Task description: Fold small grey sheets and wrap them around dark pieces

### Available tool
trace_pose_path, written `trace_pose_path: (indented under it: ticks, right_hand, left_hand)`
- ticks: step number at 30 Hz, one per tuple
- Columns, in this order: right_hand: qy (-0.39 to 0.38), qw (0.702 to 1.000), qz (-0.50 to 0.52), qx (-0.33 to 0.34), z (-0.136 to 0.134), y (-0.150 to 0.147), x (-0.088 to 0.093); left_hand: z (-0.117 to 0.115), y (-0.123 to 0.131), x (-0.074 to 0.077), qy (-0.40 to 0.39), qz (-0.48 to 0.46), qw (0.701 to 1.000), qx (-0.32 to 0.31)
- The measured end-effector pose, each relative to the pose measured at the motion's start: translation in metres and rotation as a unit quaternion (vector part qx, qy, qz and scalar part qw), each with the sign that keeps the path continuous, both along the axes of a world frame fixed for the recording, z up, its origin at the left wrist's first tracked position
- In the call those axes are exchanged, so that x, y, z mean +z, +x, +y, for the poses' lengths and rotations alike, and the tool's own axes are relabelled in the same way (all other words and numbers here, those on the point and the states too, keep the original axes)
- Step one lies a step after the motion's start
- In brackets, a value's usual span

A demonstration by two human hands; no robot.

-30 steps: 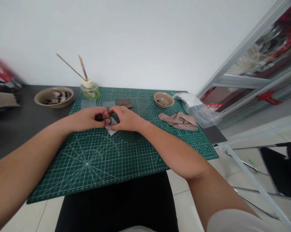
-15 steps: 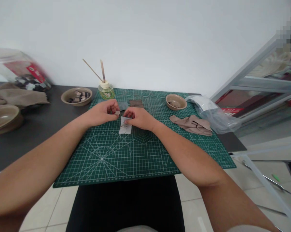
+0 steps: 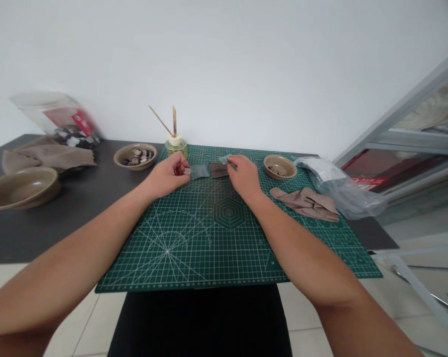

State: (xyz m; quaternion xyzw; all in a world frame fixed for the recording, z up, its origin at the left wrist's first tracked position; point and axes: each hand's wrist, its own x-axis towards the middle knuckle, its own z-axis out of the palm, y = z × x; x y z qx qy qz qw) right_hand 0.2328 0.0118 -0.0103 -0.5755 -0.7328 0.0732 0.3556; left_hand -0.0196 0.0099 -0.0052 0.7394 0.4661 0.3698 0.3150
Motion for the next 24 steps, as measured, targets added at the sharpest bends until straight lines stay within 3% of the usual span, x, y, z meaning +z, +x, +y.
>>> trace_pose_path:
  ticks: [9, 17, 20, 24]
  right_hand:
    - [-0.122, 0.976, -0.168, -0.069, -0.005, -0.005, -0.002]
    - [-0.087, 0.975, -0.179, -0.096, -0.008, -0.006, -0.002]
    - [-0.042, 0.988, -0.145, -0.017, -0.010, -0.011, -0.001]
    - [-0.065, 0.984, -0.144, 0.084, -0.014, -0.019, -0.002]
  left_hand:
    - [0.001, -0.001, -0.001, 0.008, 0.021, 1.000, 0.012]
    - [0.000, 0.001, 0.000, 0.002, 0.038, 0.999, 0.012]
    - [-0.001, 0.000, 0.001, 0.012, 0.054, 0.998, 0.012]
    - [-0.001, 0.001, 0.002, 0.011, 0.067, 0.998, 0.016]
